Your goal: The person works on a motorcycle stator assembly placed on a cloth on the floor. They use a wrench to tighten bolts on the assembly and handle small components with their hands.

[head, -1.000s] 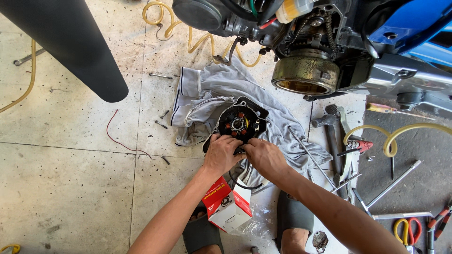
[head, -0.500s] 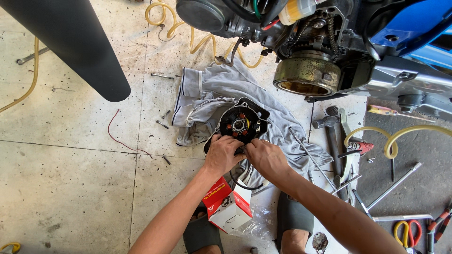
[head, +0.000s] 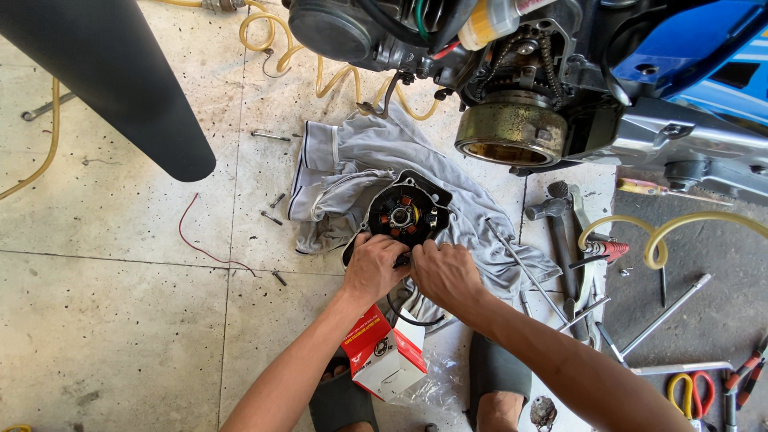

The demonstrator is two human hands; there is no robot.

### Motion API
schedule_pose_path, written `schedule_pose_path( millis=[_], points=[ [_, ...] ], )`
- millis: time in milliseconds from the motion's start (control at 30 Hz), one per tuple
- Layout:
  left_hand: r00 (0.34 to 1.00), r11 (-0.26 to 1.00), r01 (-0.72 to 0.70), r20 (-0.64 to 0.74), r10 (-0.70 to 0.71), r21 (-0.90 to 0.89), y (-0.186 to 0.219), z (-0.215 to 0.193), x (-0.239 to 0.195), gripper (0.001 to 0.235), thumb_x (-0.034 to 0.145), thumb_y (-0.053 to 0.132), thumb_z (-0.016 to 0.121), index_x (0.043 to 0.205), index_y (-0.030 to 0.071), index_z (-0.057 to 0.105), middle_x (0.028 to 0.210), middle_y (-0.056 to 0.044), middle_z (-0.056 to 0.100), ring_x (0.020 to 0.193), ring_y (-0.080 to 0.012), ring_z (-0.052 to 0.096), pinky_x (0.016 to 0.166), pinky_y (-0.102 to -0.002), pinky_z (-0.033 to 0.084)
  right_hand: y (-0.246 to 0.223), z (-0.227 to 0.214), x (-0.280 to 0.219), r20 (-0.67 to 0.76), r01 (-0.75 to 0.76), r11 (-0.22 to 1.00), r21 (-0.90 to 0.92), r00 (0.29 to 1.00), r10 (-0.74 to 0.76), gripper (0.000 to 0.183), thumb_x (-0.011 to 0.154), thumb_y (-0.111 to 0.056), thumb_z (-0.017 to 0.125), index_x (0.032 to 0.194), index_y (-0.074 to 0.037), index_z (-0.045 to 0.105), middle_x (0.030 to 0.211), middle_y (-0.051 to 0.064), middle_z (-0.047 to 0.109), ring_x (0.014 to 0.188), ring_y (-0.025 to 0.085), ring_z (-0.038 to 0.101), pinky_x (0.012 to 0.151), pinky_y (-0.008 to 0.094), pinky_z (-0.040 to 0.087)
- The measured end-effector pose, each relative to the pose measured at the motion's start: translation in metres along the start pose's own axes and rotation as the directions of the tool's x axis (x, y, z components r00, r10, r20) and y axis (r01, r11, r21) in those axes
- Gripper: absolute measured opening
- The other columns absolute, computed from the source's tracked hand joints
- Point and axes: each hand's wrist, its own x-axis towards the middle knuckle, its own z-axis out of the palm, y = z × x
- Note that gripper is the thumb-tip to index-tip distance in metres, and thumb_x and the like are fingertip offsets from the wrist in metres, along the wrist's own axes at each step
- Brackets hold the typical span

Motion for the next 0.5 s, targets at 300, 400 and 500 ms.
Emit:
schedule_pose_path(
  millis=[300, 400, 500],
  points=[
    [0.999, 0.999, -0.015, 0.03, 0.016, -0.031, 0.0, -0.008, 0.002, 0.042, 0.076, 0.047, 0.087, 0.103, 0.016, 0.076, 0.095, -0.006, 0.079, 0.101, -0.0254, 0.074, 0.091, -0.046, 0.047, 0.054, -0.007, -0.049, 0.415, -0.595, 0.689, 0.413, 0.797, 0.439, 0.054, 0.096, -0.057, 0.052, 0.086, -0.008, 0.071, 0.086, 0.018, 0.072, 0.091, 0.043, 0.073, 0.074, 0.057, 0.059],
    [0.999, 1.0, -0.006, 0.045, 0.006, -0.003, -0.006, 0.0, 0.0, 0.05, 0.078, 0.049, 0.085, 0.117, 0.019, 0.072, 0.098, -0.006, 0.079, 0.103, -0.0255, 0.074, 0.094, -0.047, 0.046, 0.095, 0.063, -0.124, 0.456, -0.721, 0.68, 0.131, 0.653, 0.605, 0.029, 0.092, -0.043, 0.064, 0.105, -0.018, 0.065, 0.098, 0.008, 0.071, 0.1, 0.035, 0.075, 0.081, 0.051, 0.061],
    [0.997, 1.0, -0.008, 0.072, 0.007, 0.008, 0.013, -0.019, 0.004, 0.059, 0.09, 0.044, 0.081, 0.136, 0.012, 0.063, 0.105, -0.013, 0.077, 0.11, -0.0299, 0.072, 0.097, -0.051, 0.046, 0.115, 0.137, -0.188, 0.494, -0.708, 0.706, 0.011, 0.618, 0.612, 0.027, 0.094, -0.033, 0.067, 0.109, -0.012, 0.06, 0.104, 0.012, 0.071, 0.106, 0.04, 0.073, 0.084, 0.052, 0.061]
  ],
)
